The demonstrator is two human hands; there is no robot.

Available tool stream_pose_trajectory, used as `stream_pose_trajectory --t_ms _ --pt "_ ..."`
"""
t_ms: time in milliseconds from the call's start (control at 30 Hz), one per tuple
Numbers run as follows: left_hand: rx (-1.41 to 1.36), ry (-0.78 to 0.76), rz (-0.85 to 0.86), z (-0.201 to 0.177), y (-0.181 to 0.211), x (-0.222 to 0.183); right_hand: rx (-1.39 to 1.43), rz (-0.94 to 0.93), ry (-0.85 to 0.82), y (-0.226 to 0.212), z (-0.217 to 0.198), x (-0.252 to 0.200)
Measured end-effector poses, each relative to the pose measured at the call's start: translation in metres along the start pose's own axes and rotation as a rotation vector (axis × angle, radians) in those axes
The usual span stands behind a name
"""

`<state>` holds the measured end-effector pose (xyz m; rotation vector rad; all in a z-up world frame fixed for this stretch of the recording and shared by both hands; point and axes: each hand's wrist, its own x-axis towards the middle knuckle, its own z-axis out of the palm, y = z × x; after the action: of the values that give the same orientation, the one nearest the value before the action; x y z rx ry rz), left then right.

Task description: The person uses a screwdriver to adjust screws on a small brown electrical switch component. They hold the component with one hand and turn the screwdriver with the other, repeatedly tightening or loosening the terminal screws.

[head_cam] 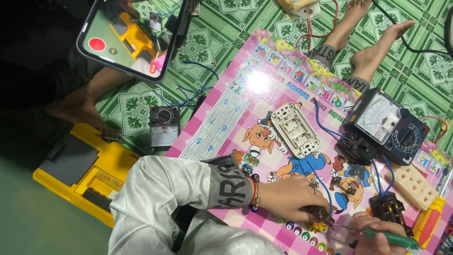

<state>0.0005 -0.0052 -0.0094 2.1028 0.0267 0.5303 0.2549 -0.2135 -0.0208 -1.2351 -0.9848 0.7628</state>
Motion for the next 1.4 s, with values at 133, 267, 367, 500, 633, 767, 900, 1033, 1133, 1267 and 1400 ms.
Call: stream_pose_trajectory --t_ms 133,267,367,500,633,767,900,1033,1133,1267,1400 --pt "-0.004 -0.026 0.003 -0.003 0.001 0.000 -0.041 -0.006 0.023 -0.003 0.004 0.000" --pt "0.017 -0.017 0.013 -0.004 0.002 0.000 -0.004 -0.011 0.016 -0.003 0.003 0.000" --pt "0.014 -0.029 0.011 -0.005 0.002 0.000 0.004 -0.032 -0.011 -0.006 0.008 0.003" --pt "0.033 -0.022 0.018 -0.005 0.002 0.000 -0.006 0.021 -0.010 -0.005 0.000 0.000" --pt "0.014 -0.044 0.010 -0.004 0.001 0.000 0.007 -0.006 0.009 0.004 -0.006 -0.003" --pt "-0.013 -0.032 0.020 -0.010 0.005 0.001 0.026 -0.058 0.019 -0.003 0.010 0.001" --pt "-0.039 -0.019 0.034 -0.021 0.016 0.002 0.019 -0.045 0.119 -0.019 0.036 0.000" --pt "-0.063 -0.045 0.001 -0.029 0.022 0.005 0.022 -0.009 0.030 -0.040 0.058 0.011" --pt "-0.060 -0.084 -0.026 -0.030 0.022 0.009 0.013 -0.038 -0.055 -0.048 0.063 0.018" --pt "-0.053 -0.098 -0.043 -0.031 0.022 0.013 -0.036 -0.107 -0.124 -0.053 0.063 0.020" --pt "-0.050 -0.129 -0.034 -0.031 0.023 0.015 -0.026 -0.104 -0.099 -0.055 0.059 0.011"
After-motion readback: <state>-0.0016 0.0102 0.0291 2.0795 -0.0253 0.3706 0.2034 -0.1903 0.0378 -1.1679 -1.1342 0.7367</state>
